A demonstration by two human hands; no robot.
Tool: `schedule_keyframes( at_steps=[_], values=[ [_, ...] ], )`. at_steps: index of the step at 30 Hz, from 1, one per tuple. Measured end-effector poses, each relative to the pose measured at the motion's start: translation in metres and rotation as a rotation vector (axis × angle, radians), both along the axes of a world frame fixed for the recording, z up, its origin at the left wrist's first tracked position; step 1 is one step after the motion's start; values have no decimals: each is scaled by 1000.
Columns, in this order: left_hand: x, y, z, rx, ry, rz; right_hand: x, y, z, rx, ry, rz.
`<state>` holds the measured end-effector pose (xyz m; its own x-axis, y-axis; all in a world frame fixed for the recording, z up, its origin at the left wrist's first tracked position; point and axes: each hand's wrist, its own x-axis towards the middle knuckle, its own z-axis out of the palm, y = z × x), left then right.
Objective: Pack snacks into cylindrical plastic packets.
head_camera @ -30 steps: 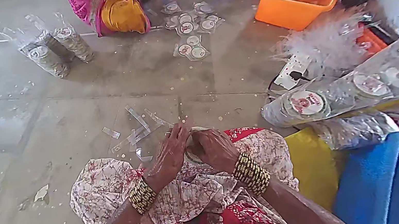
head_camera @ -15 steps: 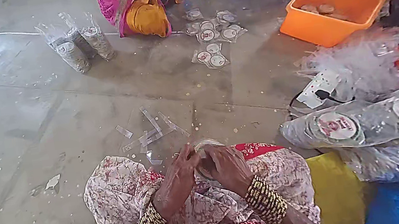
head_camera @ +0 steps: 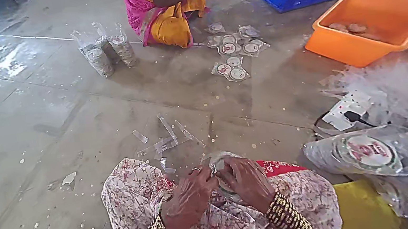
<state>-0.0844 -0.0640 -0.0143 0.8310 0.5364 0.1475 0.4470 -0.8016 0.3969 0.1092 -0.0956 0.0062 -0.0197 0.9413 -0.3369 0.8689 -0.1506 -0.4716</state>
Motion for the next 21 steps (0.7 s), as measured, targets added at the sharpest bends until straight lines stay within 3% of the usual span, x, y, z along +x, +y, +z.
schedule_keyframes(
  at_steps=[7,10,13,21],
  values=[
    [2,-3,10,84,62,-267,-1,3,-3,7,-29,-23],
    [6,-1,15,94,48,-177,-4,5,-2,6,-59,-7],
    [12,1,24,-29,125,-99,-11,2,-1,56,-93,-20],
    [10,1,6,-109,19,-166,-6,-1,-16,276,-65,31]
  ],
)
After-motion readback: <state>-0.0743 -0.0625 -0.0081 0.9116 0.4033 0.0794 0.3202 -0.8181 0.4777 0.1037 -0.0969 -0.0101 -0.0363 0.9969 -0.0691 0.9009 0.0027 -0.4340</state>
